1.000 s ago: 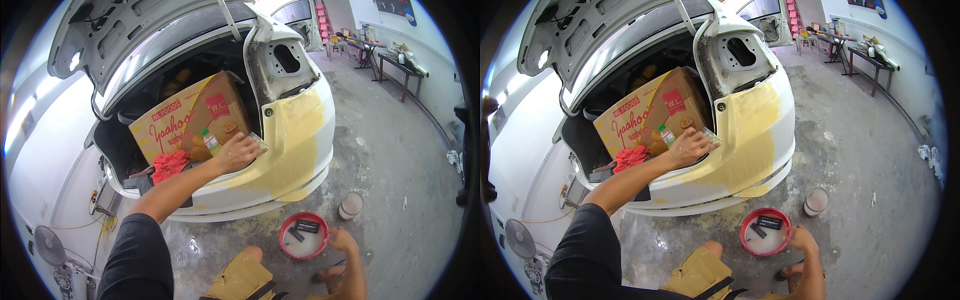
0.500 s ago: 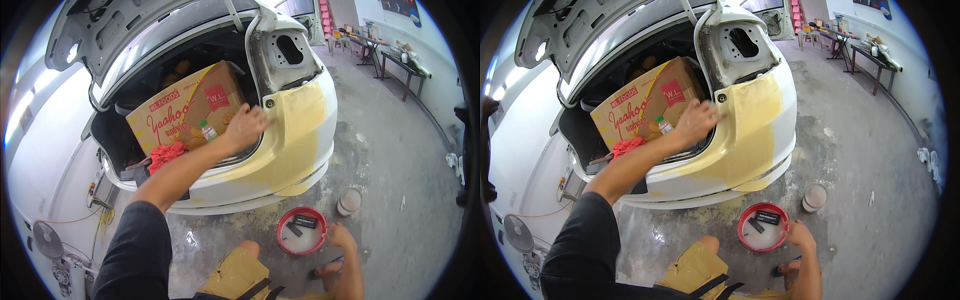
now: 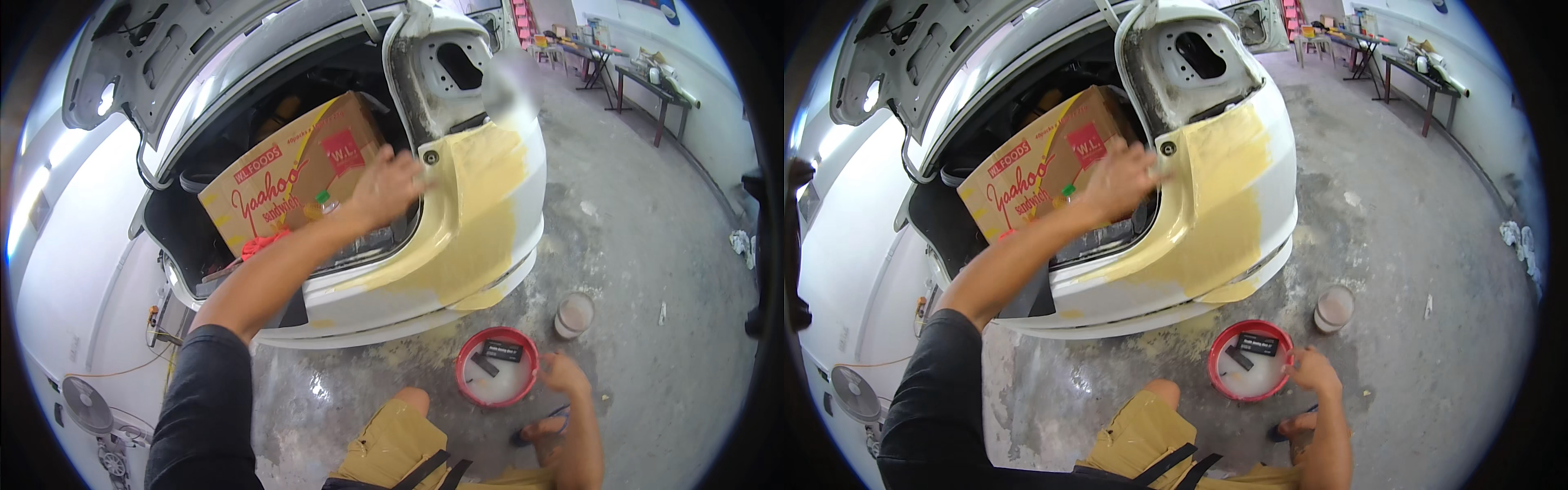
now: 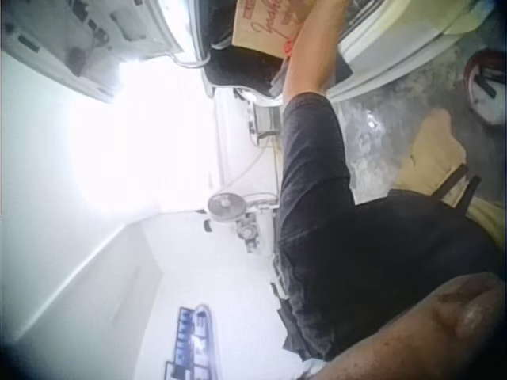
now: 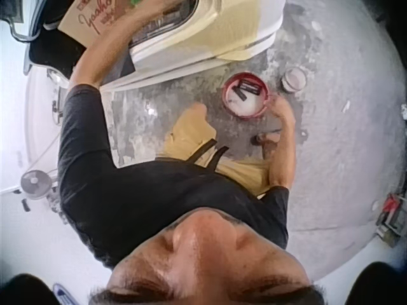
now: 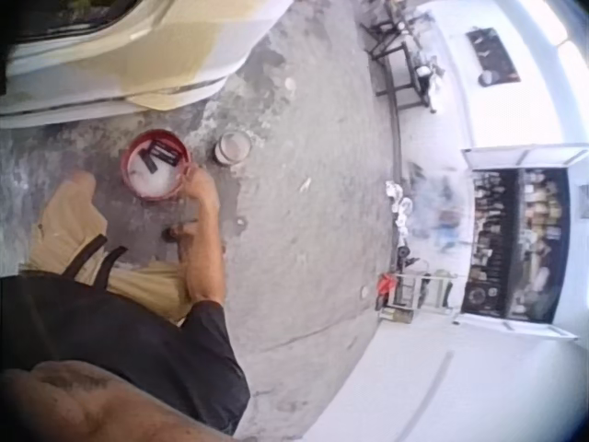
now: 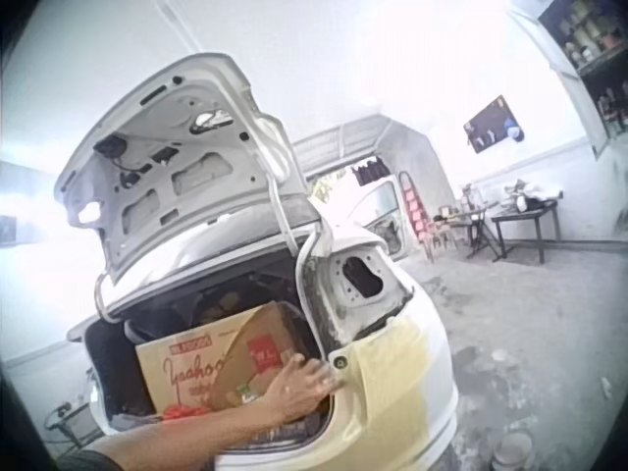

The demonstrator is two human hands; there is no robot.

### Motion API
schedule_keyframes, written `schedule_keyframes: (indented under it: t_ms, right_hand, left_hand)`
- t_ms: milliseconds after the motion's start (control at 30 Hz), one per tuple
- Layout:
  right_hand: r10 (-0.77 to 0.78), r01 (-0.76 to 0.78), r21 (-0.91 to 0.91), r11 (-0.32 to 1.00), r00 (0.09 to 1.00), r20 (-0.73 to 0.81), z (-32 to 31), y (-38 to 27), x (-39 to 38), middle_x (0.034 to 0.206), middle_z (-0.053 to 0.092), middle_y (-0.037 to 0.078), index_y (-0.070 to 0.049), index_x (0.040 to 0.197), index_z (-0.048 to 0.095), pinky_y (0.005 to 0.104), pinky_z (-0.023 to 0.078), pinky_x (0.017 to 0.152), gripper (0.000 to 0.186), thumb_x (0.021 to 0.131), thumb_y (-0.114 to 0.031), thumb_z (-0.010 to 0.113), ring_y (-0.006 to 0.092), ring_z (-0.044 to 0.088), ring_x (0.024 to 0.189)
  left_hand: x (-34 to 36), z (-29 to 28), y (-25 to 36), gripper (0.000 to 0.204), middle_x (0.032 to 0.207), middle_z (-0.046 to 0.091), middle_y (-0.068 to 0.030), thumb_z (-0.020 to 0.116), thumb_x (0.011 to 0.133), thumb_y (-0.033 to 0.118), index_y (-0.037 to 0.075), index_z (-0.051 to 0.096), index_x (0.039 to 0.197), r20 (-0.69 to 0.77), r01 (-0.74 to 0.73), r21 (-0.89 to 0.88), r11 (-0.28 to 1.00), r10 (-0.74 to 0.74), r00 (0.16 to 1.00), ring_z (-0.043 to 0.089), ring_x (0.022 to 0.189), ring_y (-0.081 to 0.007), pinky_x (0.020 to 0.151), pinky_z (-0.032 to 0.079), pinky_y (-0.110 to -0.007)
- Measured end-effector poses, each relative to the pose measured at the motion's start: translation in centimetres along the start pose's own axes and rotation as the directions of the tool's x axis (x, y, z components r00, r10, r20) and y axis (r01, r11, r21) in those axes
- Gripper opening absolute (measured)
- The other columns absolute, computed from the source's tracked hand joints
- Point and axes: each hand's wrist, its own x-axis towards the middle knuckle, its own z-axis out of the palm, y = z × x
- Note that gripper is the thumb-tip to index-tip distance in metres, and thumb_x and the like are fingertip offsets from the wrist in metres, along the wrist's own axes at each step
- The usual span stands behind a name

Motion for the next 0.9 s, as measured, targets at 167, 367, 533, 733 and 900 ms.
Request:
schedule_keyframes:
  t_ms: [167, 367, 533, 733, 900]
  right_hand:
    - [0.034, -0.035, 0.006, 0.999, 0.998, 0.044, 0.0, -0.3, 0.1, 0.121, 0.067, 0.022, -0.012, 0.132, 0.069, 0.048, 0.052, 0.101, 0.049, 0.089, -0.034, 0.077, 0.0406, 0.066, 0.115]
    - [0.055, -0.055, 0.01, 0.998, 0.998, 0.016, 0.9, -0.1, 0.2, 0.118, 0.068, 0.022, -0.011, 0.132, 0.068, 0.0478, 0.054, 0.098, 0.049, 0.09, -0.034, 0.077, 0.0401, 0.067, 0.111]
    - [-0.087, 0.093, -0.059, 0.994, 0.992, 0.096, 4.1, 0.8, 1.8, 0.115, 0.072, 0.023, -0.009, 0.129, 0.071, 0.0491, 0.056, 0.096, 0.046, 0.091, -0.034, 0.075, 0.0404, 0.069, 0.107]
    - [-0.04, 0.129, -0.291, 0.948, 0.955, 0.294, 17.1, 4.0, 8.2, 0.121, 0.074, 0.018, -0.009, 0.122, 0.076, 0.0473, 0.057, 0.097, 0.039, 0.096, -0.036, 0.065, 0.0376, 0.071, 0.112]
    - [0.407, -0.189, -0.516, 0.835, 0.844, 0.349, 29.6, 9.6, 13.5, 0.132, 0.072, 0.017, -0.011, 0.125, 0.077, 0.0452, 0.056, 0.101, 0.041, 0.099, -0.035, 0.057, 0.0343, 0.069, 0.123]
  left_hand:
    - [-2.8, 1.1, 1.7, 0.047, 0.105, 0.06, 0.0003, 0.061, 0.09, 0.013, 0.029, 0.072, 0.133, 0.072, -0.15, -0.062, 0.987, 0.154, 0.985, 0.055, 0.11, -0.0191, 0.1, 0.037, -0.044]
    - [-2.6, 2.4, 1.1, 0.048, 0.104, 0.058, -0.0011, 0.063, 0.087, 0.013, 0.023, 0.071, 0.133, -0.053, -0.136, -0.044, 0.99, 0.134, 0.99, 0.055, 0.11, -0.0186, 0.102, 0.037, -0.043]
    - [-8.5, 1.6, 4.0, 0.048, 0.105, 0.059, -0.0009, 0.062, 0.088, 0.012, 0.023, 0.071, 0.133, 0.105, -0.184, -0.168, 0.968, 0.203, 0.974, 0.057, 0.108, -0.0201, 0.101, 0.037, -0.045]
    - [-19.3, -1.1, 10.5, 0.052, 0.098, 0.058, 0.0001, 0.063, 0.085, 0.008, 0.028, 0.075, 0.132, 0.058, 0.317, -0.297, 0.901, -0.314, 0.948, 0.057, 0.103, -0.0213, 0.096, 0.037, -0.047]
    - [-20.3, -0.1, 24.4, 0.057, 0.1, 0.06, 0.0017, 0.065, 0.08, 0.009, 0.032, 0.075, 0.131, 0.205, 0.458, -0.661, 0.595, -0.444, 0.872, 0.059, 0.097, -0.0231, 0.088, 0.042, -0.045]
